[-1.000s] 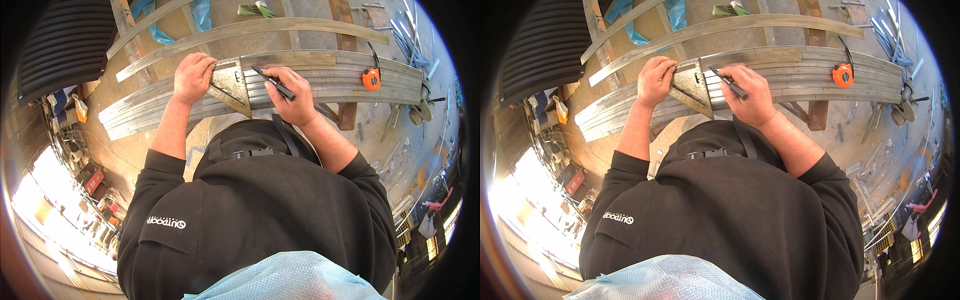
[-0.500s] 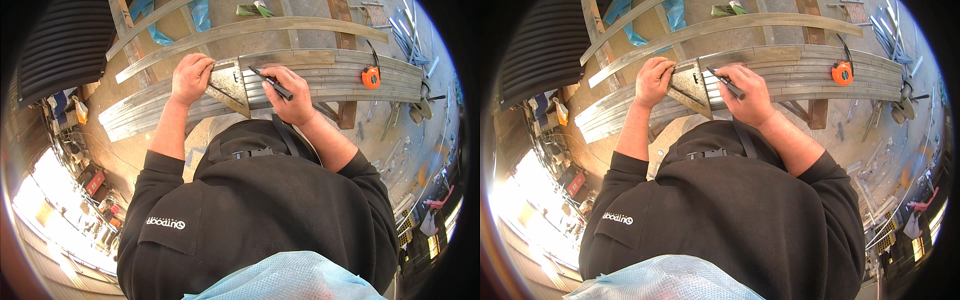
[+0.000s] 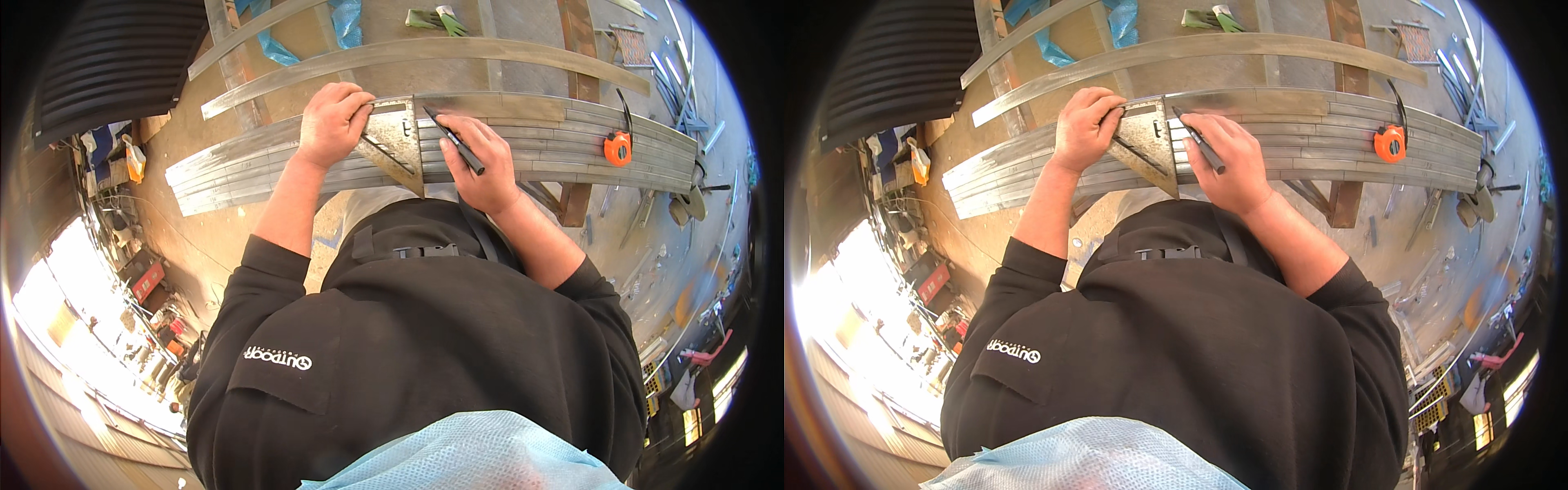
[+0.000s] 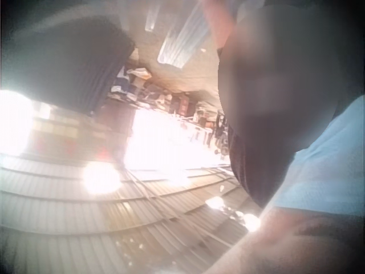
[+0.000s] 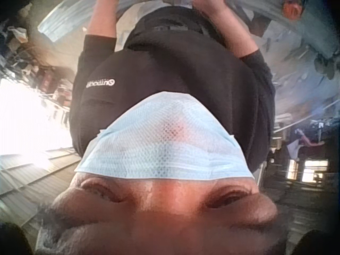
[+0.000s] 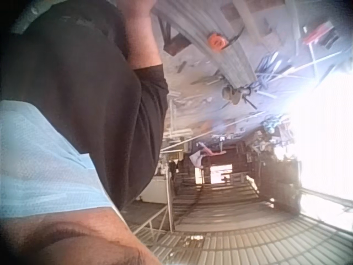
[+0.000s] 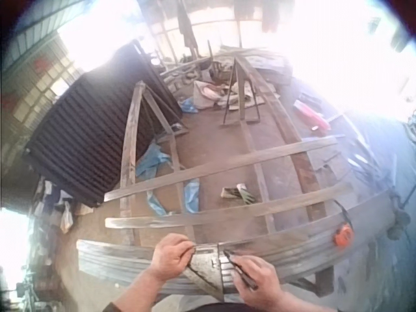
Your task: The person measures a long metal sheet with a tape measure and marks it with a pen. They then use a speed square to draw straight lines across the sheet at the marked points.
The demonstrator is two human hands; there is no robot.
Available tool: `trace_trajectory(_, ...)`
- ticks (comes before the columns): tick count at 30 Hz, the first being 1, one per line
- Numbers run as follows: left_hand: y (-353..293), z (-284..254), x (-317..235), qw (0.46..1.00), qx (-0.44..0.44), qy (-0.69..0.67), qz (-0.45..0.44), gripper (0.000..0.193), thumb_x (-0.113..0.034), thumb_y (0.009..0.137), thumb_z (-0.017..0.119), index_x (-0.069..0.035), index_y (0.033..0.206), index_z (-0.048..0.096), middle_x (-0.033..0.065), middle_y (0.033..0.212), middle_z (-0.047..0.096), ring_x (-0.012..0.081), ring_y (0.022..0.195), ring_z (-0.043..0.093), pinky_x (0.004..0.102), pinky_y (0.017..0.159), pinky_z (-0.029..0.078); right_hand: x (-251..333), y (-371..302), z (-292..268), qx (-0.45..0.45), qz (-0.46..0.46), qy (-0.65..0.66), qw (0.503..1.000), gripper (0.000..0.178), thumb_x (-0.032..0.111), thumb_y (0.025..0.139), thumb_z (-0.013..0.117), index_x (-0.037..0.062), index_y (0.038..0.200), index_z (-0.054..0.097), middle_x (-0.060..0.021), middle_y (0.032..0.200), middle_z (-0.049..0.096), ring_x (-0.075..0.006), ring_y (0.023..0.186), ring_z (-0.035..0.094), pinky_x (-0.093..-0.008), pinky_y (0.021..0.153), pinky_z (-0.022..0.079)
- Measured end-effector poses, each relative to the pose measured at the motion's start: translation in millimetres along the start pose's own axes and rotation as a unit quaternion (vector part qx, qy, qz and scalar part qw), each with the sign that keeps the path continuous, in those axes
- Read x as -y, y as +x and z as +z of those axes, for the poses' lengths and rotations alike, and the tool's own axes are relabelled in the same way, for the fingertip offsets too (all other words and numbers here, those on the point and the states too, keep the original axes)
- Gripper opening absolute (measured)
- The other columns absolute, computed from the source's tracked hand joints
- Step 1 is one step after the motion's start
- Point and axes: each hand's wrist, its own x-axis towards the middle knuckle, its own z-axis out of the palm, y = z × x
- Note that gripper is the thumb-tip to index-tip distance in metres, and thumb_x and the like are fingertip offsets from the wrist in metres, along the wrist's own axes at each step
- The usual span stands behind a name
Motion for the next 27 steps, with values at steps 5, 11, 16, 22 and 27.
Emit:
trace_trajectory(5, -5, 7, -4, 0.999, -0.023, 0.036, -0.009, 0.012, -0.013, 0.094, 0.083, -0.011, 0.106, 0.083, 0.0044, 0.107, 0.077, 0.0311, 0.104, 0.073, 0.0457, 0.093, 0.058, 2, -2, 7, 0.005, -0.005, -0.014, 1.000, 0.033, 0.004, 0.103, 0.075, -0.0012, 0.136, 0.074, -0.0209, 0.130, 0.080, -0.0432, 0.120, 0.076, -0.0458, 0.104, 0.060)
trace_trajectory(11, -11, 15, -8, 0.997, -0.037, 0.070, -0.022, 0.013, -0.015, 0.096, 0.082, -0.013, 0.109, 0.082, 0.0023, 0.110, 0.075, 0.0289, 0.110, 0.071, 0.0445, 0.097, 0.055, 1, -4, 14, 0.004, -0.014, -0.034, 0.999, 0.035, 0.006, 0.101, 0.076, 0.0020, 0.135, 0.073, -0.0191, 0.129, 0.078, -0.0418, 0.124, 0.074, -0.0487, 0.106, 0.059)
trace_trajectory(16, -11, 14, -9, 0.996, -0.026, 0.077, -0.022, 0.024, -0.026, 0.094, 0.086, -0.012, 0.113, 0.080, 0.0043, 0.114, 0.074, 0.0307, 0.113, 0.070, 0.0468, 0.099, 0.054, -1, -6, 19, 0.006, -0.021, -0.042, 0.999, 0.037, 0.007, 0.101, 0.076, 0.0023, 0.137, 0.072, -0.0193, 0.131, 0.077, -0.0417, 0.124, 0.074, -0.0492, 0.107, 0.059)
trace_trajectory(22, -19, 14, -16, 0.995, -0.015, 0.101, -0.016, 0.057, -0.052, 0.090, 0.090, -0.010, 0.125, 0.077, 0.0086, 0.123, 0.073, 0.0349, 0.120, 0.068, 0.0511, 0.104, 0.050, -2, -9, 23, 0.014, -0.021, -0.057, 0.998, 0.038, 0.008, 0.101, 0.076, 0.0029, 0.139, 0.071, -0.0202, 0.133, 0.076, -0.0422, 0.125, 0.073, -0.0504, 0.108, 0.059)
trace_trajectory(27, -21, 18, -13, 0.994, -0.027, 0.108, -0.009, 0.062, -0.058, 0.088, 0.090, -0.011, 0.126, 0.077, 0.0080, 0.124, 0.072, 0.0344, 0.119, 0.067, 0.0509, 0.105, 0.050, -1, -10, 25, 0.016, -0.026, -0.062, 0.998, 0.039, 0.008, 0.101, 0.076, 0.0035, 0.139, 0.071, -0.0206, 0.134, 0.075, -0.0428, 0.126, 0.072, -0.0505, 0.108, 0.059)
